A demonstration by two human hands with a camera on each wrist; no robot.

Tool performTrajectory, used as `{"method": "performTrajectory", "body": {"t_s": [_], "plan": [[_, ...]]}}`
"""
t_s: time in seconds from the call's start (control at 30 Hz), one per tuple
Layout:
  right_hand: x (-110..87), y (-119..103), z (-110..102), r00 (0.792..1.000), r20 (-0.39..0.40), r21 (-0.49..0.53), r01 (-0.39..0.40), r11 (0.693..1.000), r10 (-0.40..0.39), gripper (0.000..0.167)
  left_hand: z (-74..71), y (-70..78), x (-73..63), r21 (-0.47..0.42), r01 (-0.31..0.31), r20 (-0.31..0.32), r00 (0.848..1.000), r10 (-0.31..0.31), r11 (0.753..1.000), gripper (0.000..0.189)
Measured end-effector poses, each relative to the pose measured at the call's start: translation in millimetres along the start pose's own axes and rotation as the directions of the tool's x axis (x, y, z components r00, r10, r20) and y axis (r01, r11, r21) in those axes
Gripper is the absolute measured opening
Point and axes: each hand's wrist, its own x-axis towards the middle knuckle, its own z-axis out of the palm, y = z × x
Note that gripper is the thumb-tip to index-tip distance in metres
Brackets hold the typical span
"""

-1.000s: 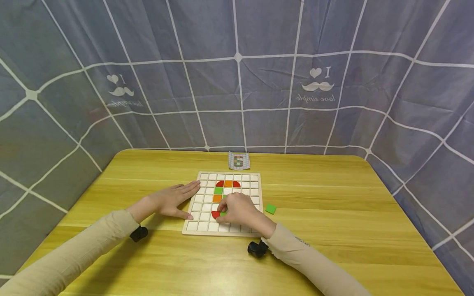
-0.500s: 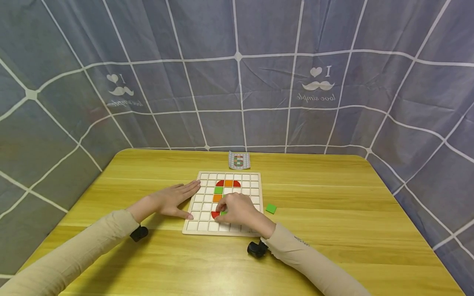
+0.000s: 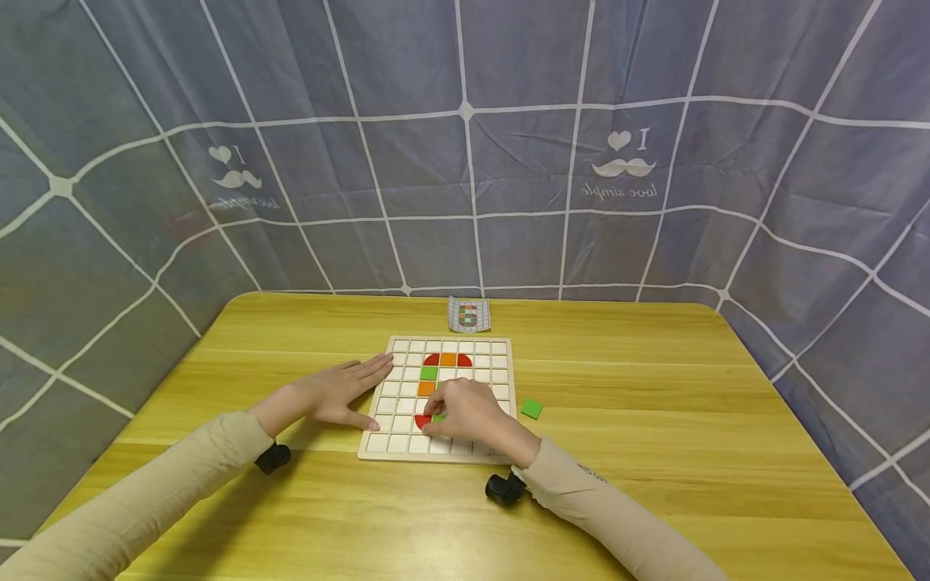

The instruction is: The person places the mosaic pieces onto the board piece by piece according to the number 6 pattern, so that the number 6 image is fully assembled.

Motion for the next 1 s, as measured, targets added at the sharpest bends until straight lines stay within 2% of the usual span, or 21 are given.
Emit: {"method": "performTrajectory", "body": {"t_s": [0.43, 0.7, 0.87, 1.0], "plan": [[-4.6, 0, -1, 0.998, -0.036, 0.022, 0.043, 0.999, -0.042, 0.023, 1.2, -0.7, 0.9, 0.005, 0.001, 0.003, 1.000, -0.001, 1.000, 0.103], [-14.9, 9, -10, 0.991, -0.127, 0.016, 0.053, 0.998, -0.050, 0.017, 1.2, -1.0, 0.7, 0.007, -0.007, 0.005, 1.000, 0.007, 1.000, 0.103], [-21.0, 22, -20, 0.971, -0.224, 0.045, 0.097, 0.994, -0.084, 0.016, 1.8, -2.1, 1.1, 0.007, -0.012, 0.002, 1.000, 0.012, 1.000, 0.103], [-26.0, 30, -30, 0.959, -0.276, 0.054, 0.074, 0.996, -0.057, 0.015, 1.9, -2.3, 1.5, 0.007, -0.013, 0.001, 1.000, 0.013, 1.000, 0.103]]}}
